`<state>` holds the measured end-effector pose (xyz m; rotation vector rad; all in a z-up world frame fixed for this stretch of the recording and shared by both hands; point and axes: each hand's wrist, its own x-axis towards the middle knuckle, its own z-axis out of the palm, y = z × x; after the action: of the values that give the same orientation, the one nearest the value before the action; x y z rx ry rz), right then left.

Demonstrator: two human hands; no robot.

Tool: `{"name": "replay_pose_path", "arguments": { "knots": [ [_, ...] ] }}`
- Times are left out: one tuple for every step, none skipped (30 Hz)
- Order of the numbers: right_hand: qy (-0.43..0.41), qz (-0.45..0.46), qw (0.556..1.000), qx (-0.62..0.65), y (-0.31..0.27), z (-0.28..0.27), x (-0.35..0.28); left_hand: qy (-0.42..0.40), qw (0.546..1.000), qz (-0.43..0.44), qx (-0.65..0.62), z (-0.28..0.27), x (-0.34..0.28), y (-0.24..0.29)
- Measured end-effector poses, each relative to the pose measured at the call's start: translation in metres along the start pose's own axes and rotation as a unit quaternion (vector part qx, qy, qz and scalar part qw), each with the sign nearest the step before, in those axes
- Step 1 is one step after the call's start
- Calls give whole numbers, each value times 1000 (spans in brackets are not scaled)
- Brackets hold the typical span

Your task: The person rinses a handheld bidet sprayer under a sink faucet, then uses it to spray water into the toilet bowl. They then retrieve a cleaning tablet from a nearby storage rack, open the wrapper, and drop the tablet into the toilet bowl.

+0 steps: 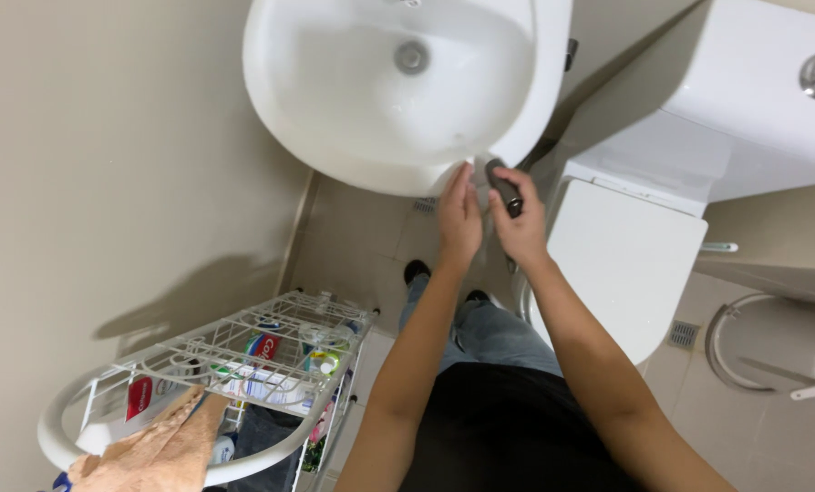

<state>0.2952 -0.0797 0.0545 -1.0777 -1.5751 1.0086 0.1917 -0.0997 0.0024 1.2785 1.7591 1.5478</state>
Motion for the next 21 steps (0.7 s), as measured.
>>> {"name": "replay_pose_path", "arguments": {
  "knots": [
    [5, 1, 1000, -1, 6, -11, 2, -5, 1000, 1, -1, 9, -2, 3],
    [28, -12, 1000, -3, 11, -22, 4, -45, 998, -37, -8, 17, -4, 6],
    [49, -26, 998, -4, 17, -32, 6, -83, 994, -75, -15, 25, -5, 9],
    [53, -25, 998, -6, 18, -41, 7, -87, 993, -74, -16, 32, -9, 8],
    [86, -29, 996, 2, 18, -51, 10, -77, 995, -63, -15, 39, -12, 9],
    [119, -34, 992, 9, 18, -61, 12, -66, 996, -52, -14, 45, -15, 9],
    [122, -34, 992, 8, 17, -69, 14, -70, 996, -51, -14, 51, -19, 6],
    [90, -17, 995, 44, 15, -76, 16, -63, 997, -46, -11, 55, -24, 2],
    [58, -2, 995, 79, 13, -84, 18, -57, 998, -40, -8, 61, -27, -3],
    [61, -3, 995, 78, 17, -89, 19, -60, 997, -39, -9, 61, -29, 4],
    [62, -6, 994, 94, 21, -94, 20, -62, 996, -50, -26, 62, -31, 11],
    [63, -9, 992, 110, 25, -100, 22, -64, 995, -62, -43, 63, -33, 18],
    [66, -8, 992, 110, 26, -103, 22, -67, 995, -61, -43, 68, -35, 18],
    [65, -11, 991, 114, 26, -106, 22, -76, 993, -74, -55, 73, -37, 17],
    [65, -14, 991, 117, 26, -110, 23, -85, 990, -87, -69, 79, -38, 18],
    [68, -14, 991, 114, 25, -116, 24, -89, 990, -87, -71, 84, -40, 26],
    [88, -12, 990, 109, 24, -120, 27, -98, 988, -94, -76, 87, -39, 33],
    [107, -11, 989, 103, 23, -124, 30, -108, 986, -100, -82, 89, -38, 40],
    [110, -10, 989, 103, 24, -128, 32, -111, 985, -101, -81, 92, -39, 41],
    [101, -4, 990, 94, 26, -131, 34, -122, 983, -108, -83, 95, -39, 42],
    [94, 1, 992, 85, 28, -135, 37, -136, 980, -115, -86, 98, -38, 42]
  ]
}}
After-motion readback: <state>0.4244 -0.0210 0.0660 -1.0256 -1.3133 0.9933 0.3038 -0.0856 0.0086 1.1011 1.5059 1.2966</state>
